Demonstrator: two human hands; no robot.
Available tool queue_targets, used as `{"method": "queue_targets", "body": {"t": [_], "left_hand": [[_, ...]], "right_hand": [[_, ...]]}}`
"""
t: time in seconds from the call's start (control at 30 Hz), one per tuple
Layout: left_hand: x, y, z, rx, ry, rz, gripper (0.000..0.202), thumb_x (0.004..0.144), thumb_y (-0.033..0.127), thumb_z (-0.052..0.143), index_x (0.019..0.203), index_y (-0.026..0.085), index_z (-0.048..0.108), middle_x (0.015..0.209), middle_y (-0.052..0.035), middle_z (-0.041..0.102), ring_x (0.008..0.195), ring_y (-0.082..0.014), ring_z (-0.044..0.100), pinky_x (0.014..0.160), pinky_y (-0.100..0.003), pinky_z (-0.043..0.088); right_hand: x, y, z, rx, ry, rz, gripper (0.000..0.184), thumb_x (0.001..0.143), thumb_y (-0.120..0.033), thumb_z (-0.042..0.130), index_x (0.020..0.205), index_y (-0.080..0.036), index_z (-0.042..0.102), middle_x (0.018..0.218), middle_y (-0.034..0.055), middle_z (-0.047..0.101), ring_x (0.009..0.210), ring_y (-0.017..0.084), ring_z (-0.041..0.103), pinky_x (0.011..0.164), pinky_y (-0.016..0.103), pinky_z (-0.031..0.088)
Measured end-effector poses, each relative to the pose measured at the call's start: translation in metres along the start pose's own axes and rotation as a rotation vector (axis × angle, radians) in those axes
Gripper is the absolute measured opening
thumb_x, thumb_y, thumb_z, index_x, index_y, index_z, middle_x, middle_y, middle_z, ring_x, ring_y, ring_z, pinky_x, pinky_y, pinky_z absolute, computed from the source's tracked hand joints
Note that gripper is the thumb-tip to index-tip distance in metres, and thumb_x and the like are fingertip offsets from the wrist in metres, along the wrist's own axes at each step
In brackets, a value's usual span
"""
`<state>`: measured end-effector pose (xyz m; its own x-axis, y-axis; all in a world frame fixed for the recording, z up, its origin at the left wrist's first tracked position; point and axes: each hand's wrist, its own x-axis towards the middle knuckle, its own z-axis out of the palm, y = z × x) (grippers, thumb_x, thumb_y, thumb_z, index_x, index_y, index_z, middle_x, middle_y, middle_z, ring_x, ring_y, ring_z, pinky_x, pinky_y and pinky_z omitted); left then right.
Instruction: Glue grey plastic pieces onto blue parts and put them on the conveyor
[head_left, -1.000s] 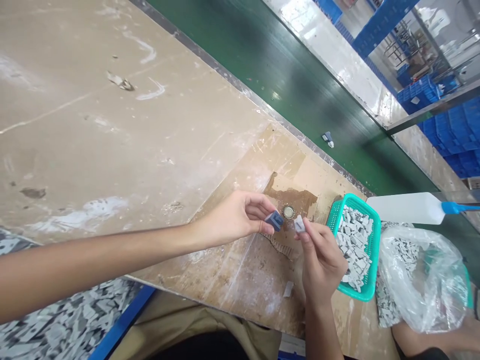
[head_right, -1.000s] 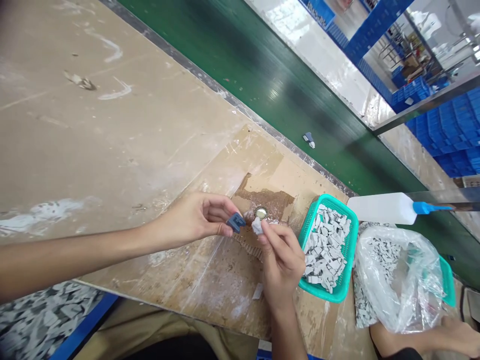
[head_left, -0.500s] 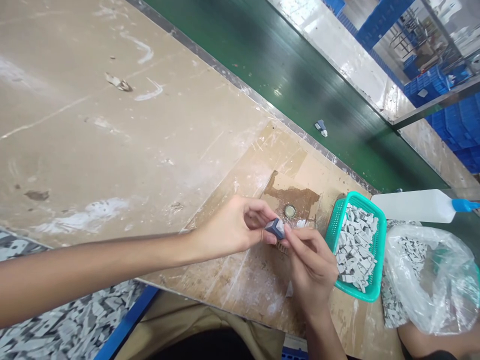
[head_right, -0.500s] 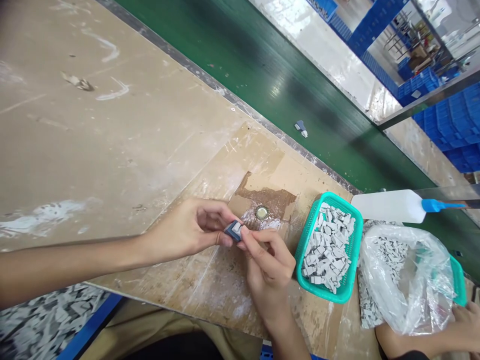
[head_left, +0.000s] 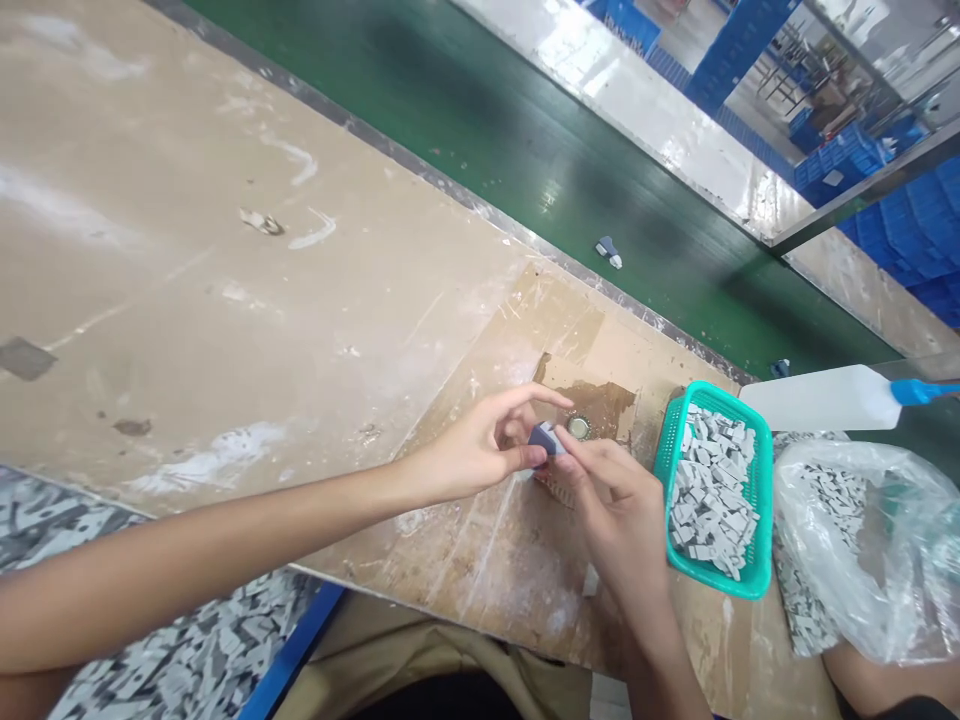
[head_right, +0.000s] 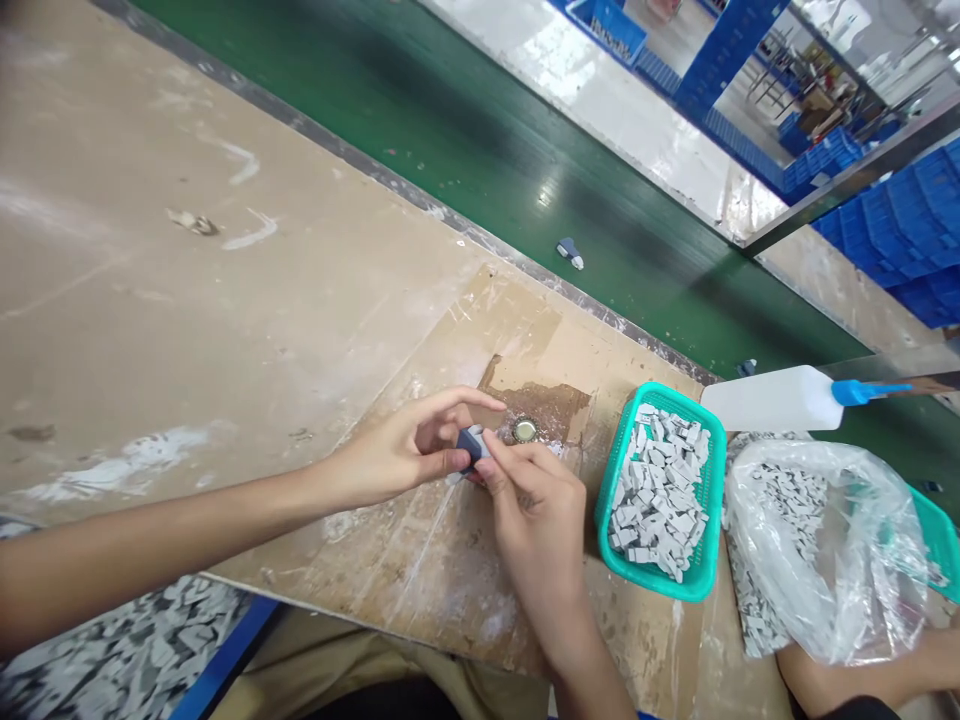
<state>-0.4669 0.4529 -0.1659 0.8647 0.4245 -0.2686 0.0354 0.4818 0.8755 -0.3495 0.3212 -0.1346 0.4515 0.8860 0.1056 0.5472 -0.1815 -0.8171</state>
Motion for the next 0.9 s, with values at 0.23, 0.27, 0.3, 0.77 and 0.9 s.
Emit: {"method": "queue_targets", "body": {"t": [0.23,0.27,0.3,0.77,0.9], "left_hand": [[0.005,0.012,-0.008,-0.452,0.116,-0.184,0.023,0.067,0.012,0.074,0.086,0.015,0.063,0.069,0.0004,0.055,0.059,-0.0143,0.063,0.06,-0.025,0.057],[0.006,0.013,-0.01,-0.465,0.137,-0.195,0.021,0.067,0.011,0.072,0.085,0.015,0.063,0.069,-0.0001,0.055,0.058,-0.0145,0.063,0.057,-0.024,0.056],[0.006,0.014,-0.011,-0.472,0.152,-0.204,0.019,0.068,0.01,0.071,0.084,0.014,0.062,0.069,-0.0008,0.056,0.057,-0.0144,0.063,0.055,-0.023,0.055],[0.103,0.074,-0.091,0.3,0.43,0.261,0.049,0.066,0.032,0.084,0.106,0.012,0.065,0.078,-0.0053,0.066,0.07,-0.0138,0.063,0.067,-0.021,0.049],[0.164,0.117,-0.126,0.546,0.778,0.381,0.051,0.074,0.023,0.075,0.121,0.01,0.06,0.077,0.002,0.06,0.066,-0.0095,0.058,0.066,-0.02,0.045]], "right_hand": [[-0.016,-0.001,-0.04,-0.027,0.199,0.218,0.037,0.09,-0.043,0.06,0.123,-0.029,0.067,0.11,0.0058,0.074,0.093,0.021,0.071,0.087,0.039,0.057],[-0.021,-0.001,-0.045,-0.036,0.233,0.267,0.039,0.088,-0.046,0.061,0.122,-0.028,0.068,0.108,0.0061,0.075,0.092,0.023,0.072,0.087,0.039,0.056],[-0.024,0.0,-0.049,-0.048,0.288,0.318,0.041,0.087,-0.049,0.062,0.121,-0.027,0.069,0.105,0.0066,0.075,0.091,0.024,0.072,0.086,0.04,0.056],[-0.036,0.049,-0.134,-0.079,0.697,0.612,0.054,0.077,-0.061,0.063,0.116,-0.023,0.073,0.098,0.0078,0.077,0.094,0.031,0.071,0.08,0.039,0.053],[-0.04,0.069,-0.133,-0.031,0.687,0.575,0.051,0.076,-0.06,0.065,0.11,-0.023,0.075,0.099,0.0068,0.076,0.085,0.027,0.072,0.074,0.035,0.055]]}}
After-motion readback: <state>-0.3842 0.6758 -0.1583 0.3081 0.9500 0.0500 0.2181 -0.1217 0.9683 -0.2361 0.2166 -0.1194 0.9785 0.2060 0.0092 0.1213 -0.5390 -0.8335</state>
